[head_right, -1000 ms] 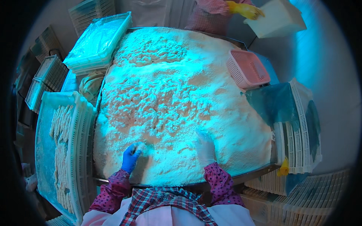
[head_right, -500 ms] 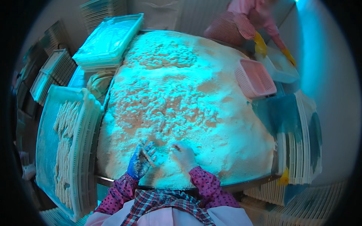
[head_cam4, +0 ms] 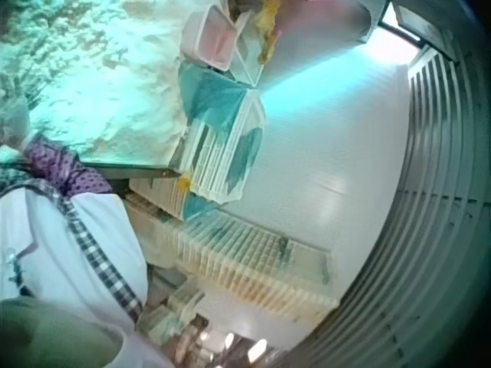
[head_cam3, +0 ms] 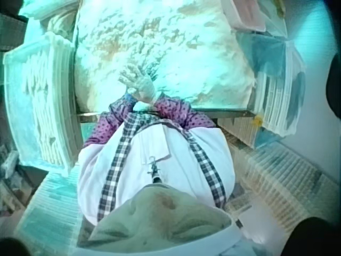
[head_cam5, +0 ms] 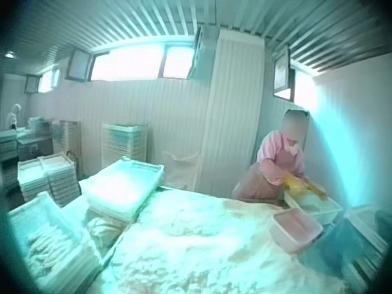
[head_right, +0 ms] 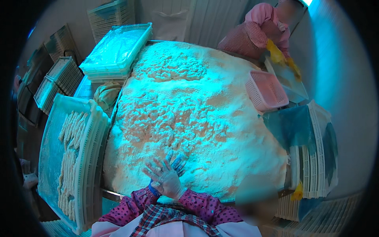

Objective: The person repeatedly takes small portions of dough from a large pile, rolls them into elongated shapes, and places them into a tray. Another person works alongside at the same table, performing similar actions.

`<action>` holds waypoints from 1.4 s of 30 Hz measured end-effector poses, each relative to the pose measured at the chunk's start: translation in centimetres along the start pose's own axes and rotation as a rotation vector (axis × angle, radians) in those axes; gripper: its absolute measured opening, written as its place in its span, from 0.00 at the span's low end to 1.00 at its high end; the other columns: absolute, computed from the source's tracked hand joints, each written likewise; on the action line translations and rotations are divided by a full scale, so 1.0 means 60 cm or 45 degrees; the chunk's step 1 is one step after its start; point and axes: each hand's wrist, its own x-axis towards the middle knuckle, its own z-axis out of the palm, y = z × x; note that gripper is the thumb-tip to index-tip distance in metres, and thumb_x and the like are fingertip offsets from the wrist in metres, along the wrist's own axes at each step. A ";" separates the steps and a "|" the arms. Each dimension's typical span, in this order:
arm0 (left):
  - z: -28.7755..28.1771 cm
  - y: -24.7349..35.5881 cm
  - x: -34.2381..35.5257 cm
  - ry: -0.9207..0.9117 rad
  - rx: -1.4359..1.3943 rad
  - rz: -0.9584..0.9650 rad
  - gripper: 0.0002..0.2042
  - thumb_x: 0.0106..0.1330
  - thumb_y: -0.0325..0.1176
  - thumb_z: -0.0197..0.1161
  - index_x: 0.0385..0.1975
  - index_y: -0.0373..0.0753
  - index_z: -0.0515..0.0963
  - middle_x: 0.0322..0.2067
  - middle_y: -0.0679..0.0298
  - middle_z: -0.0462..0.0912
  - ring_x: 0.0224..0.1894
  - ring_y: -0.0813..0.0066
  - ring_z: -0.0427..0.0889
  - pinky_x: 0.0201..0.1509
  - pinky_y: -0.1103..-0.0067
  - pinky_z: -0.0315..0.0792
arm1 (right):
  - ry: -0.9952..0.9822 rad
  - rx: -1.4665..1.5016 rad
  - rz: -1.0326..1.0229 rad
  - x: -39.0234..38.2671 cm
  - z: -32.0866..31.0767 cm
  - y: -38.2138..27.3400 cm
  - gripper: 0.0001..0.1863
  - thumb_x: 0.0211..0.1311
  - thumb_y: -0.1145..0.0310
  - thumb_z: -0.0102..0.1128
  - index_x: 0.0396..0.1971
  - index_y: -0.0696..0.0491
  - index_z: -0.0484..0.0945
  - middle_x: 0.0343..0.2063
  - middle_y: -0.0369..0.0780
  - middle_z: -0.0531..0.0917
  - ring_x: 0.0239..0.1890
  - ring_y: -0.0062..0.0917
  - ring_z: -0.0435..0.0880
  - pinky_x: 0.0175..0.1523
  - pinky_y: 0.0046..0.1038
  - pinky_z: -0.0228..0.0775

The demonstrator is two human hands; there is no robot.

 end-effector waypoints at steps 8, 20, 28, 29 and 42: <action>0.040 0.042 0.010 0.046 0.077 -0.054 0.23 0.70 0.38 0.42 0.65 0.42 0.56 0.64 0.64 0.59 0.65 0.74 0.58 0.69 0.74 0.49 | 0.000 0.159 0.058 -0.025 0.038 -0.014 0.26 0.64 0.62 0.39 0.62 0.54 0.61 0.64 0.48 0.59 0.68 0.44 0.50 0.69 0.44 0.35; -0.038 0.209 0.170 0.576 0.510 -1.434 0.26 0.70 0.46 0.47 0.60 0.35 0.60 0.49 0.55 0.73 0.40 0.69 0.74 0.46 0.74 0.71 | 0.199 -0.105 0.432 0.116 0.025 0.125 0.21 0.52 0.61 0.60 0.46 0.52 0.71 0.38 0.46 0.75 0.40 0.41 0.73 0.44 0.41 0.66; 0.043 0.535 0.502 0.335 1.354 -0.180 0.18 0.69 0.50 0.48 0.41 0.39 0.70 0.35 0.64 0.75 0.36 0.74 0.74 0.38 0.77 0.71 | 0.019 -0.396 0.459 0.158 0.034 0.180 0.12 0.45 0.69 0.64 0.31 0.53 0.74 0.27 0.42 0.75 0.31 0.35 0.76 0.36 0.36 0.68; 0.022 0.605 0.522 0.472 1.712 0.025 0.20 0.68 0.52 0.47 0.42 0.41 0.71 0.36 0.64 0.76 0.35 0.76 0.74 0.39 0.77 0.71 | -0.032 -0.404 0.477 0.162 0.039 0.174 0.12 0.45 0.70 0.64 0.30 0.53 0.73 0.27 0.41 0.75 0.30 0.34 0.76 0.35 0.35 0.68; -0.037 0.707 0.494 0.006 2.385 -0.294 0.14 0.67 0.29 0.52 0.51 0.35 0.71 0.49 0.55 0.75 0.52 0.66 0.74 0.58 0.72 0.65 | -0.145 0.175 0.311 0.129 -0.059 0.114 0.08 0.50 0.70 0.64 0.31 0.52 0.77 0.28 0.34 0.79 0.35 0.21 0.78 0.40 0.27 0.71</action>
